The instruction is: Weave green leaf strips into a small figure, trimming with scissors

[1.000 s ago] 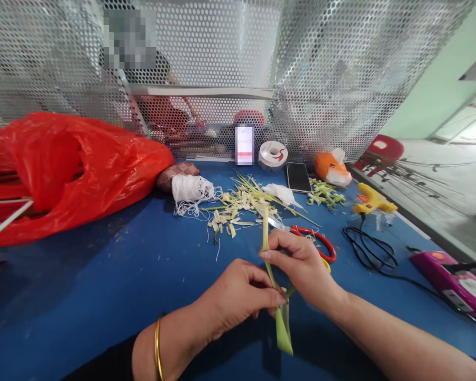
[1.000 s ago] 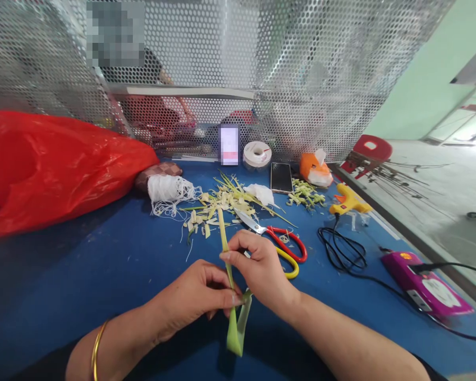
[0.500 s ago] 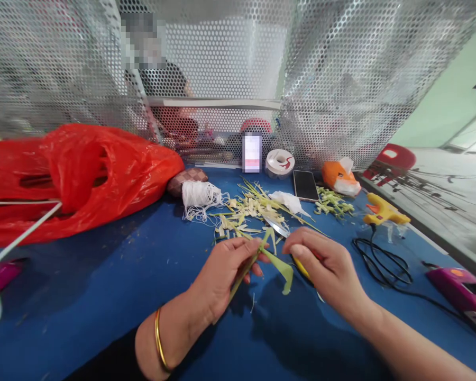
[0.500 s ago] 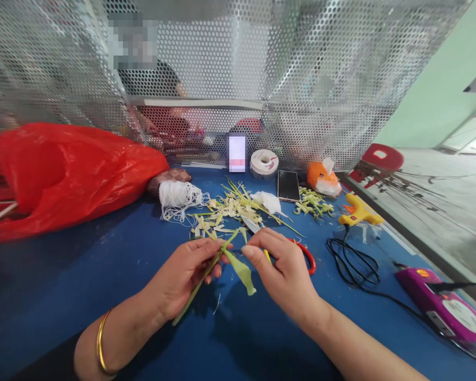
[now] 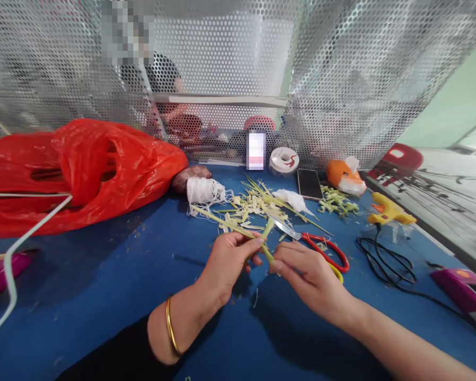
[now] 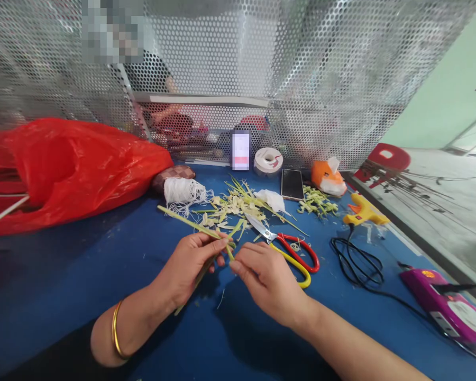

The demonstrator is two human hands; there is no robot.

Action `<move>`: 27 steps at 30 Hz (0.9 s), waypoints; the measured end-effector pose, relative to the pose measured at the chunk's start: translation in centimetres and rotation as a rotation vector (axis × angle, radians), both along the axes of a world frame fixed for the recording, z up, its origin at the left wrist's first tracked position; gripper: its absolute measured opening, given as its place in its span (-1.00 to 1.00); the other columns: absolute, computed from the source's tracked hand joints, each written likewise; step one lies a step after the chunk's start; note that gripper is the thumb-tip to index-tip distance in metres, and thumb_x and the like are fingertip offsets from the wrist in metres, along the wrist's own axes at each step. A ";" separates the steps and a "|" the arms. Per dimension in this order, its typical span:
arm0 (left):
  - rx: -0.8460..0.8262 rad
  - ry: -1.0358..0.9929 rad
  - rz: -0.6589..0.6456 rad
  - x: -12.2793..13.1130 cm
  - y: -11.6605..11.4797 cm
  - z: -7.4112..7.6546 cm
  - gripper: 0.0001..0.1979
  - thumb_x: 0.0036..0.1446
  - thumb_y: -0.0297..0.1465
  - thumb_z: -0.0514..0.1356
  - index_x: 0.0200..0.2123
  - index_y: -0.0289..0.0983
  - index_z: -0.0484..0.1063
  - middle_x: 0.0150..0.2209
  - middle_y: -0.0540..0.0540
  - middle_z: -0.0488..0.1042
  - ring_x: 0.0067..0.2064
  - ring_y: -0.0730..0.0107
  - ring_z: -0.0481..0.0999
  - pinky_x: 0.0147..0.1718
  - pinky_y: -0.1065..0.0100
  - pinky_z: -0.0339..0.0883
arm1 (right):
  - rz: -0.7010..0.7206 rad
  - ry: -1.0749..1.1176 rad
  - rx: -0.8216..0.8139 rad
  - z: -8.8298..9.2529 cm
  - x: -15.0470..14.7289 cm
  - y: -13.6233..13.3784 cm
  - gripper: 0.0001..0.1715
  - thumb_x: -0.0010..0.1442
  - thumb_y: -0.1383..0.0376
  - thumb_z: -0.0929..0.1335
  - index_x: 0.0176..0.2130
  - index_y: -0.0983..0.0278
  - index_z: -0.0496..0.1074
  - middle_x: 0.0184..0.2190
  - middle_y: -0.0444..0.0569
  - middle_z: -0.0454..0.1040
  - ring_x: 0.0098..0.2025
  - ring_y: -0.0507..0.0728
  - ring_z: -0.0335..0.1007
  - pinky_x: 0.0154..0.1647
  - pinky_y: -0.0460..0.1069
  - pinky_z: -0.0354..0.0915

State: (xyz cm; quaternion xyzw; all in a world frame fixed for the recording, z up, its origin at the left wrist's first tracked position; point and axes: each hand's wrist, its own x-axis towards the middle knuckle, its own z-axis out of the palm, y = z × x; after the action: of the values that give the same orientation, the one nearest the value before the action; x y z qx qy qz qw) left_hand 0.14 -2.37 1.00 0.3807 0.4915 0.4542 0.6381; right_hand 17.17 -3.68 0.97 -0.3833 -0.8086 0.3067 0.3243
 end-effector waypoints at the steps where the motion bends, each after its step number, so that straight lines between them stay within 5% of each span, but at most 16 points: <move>1: -0.017 -0.049 -0.007 -0.1 0.1 0.1 -0.81 -0.07 -0.37 0.34 -0.36 -0.35 0.52 -0.52 0.00 0.47 -0.58 0.57 0.38 -0.65 0.52 0.11 | -0.044 0.060 -0.070 -0.2 0.1 0.2 -0.59 0.36 0.20 0.17 -0.47 0.26 0.33 -0.52 -0.10 0.33 -0.45 0.04 0.24 -0.40 -0.05 0.20; 5: -0.089 -0.201 -0.076 -0.3 0.0 0.4 -0.81 -0.08 -0.38 0.37 -0.36 -0.34 0.52 -0.54 0.02 0.45 -0.62 0.62 0.36 -0.67 0.55 0.09 | -0.223 0.198 -0.163 -1.0 0.6 1.3 -0.77 0.30 0.21 0.26 -0.23 0.26 0.45 -0.36 -0.04 0.46 -0.29 0.10 0.38 -0.22 -0.01 0.31; 10: -0.136 -0.278 -0.200 -0.2 -0.3 0.2 -0.81 -0.08 -0.40 0.38 -0.34 -0.33 0.53 -0.58 0.04 0.44 -0.66 0.65 0.32 -0.68 0.56 0.08 | -0.078 0.118 -0.050 -1.1 0.7 1.7 -0.81 0.24 0.25 0.32 -0.28 0.24 0.52 -0.27 0.01 0.48 -0.20 0.14 0.41 -0.16 0.02 0.32; 17: -0.141 -0.281 -0.199 -0.5 -0.1 0.6 -0.80 -0.09 -0.41 0.39 -0.33 -0.33 0.53 -0.58 0.03 0.46 -0.67 0.65 0.32 -0.67 0.54 0.14 | 0.066 0.158 -0.207 -0.2 0.8 1.5 -0.73 0.29 0.18 0.28 -0.22 0.25 0.52 -0.29 -0.02 0.52 -0.25 0.10 0.42 -0.21 -0.02 0.33; 27: -0.181 -0.181 -0.362 -0.3 -0.4 0.5 -0.78 -0.08 -0.33 0.38 -0.39 -0.36 0.54 -0.53 -0.06 0.53 -0.60 0.54 0.43 -0.54 0.48 0.28 | -0.056 -0.126 0.273 -1.4 0.8 1.5 -0.68 0.33 0.32 0.20 -0.44 0.24 0.37 -0.49 -0.05 0.40 -0.38 0.10 0.29 -0.28 0.02 0.19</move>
State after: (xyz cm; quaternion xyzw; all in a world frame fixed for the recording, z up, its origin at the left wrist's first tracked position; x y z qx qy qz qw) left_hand -0.12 -2.74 1.46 0.3616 0.3946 0.3186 0.7824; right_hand 18.00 -2.16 -0.46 -0.3766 -0.8504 0.1601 0.3306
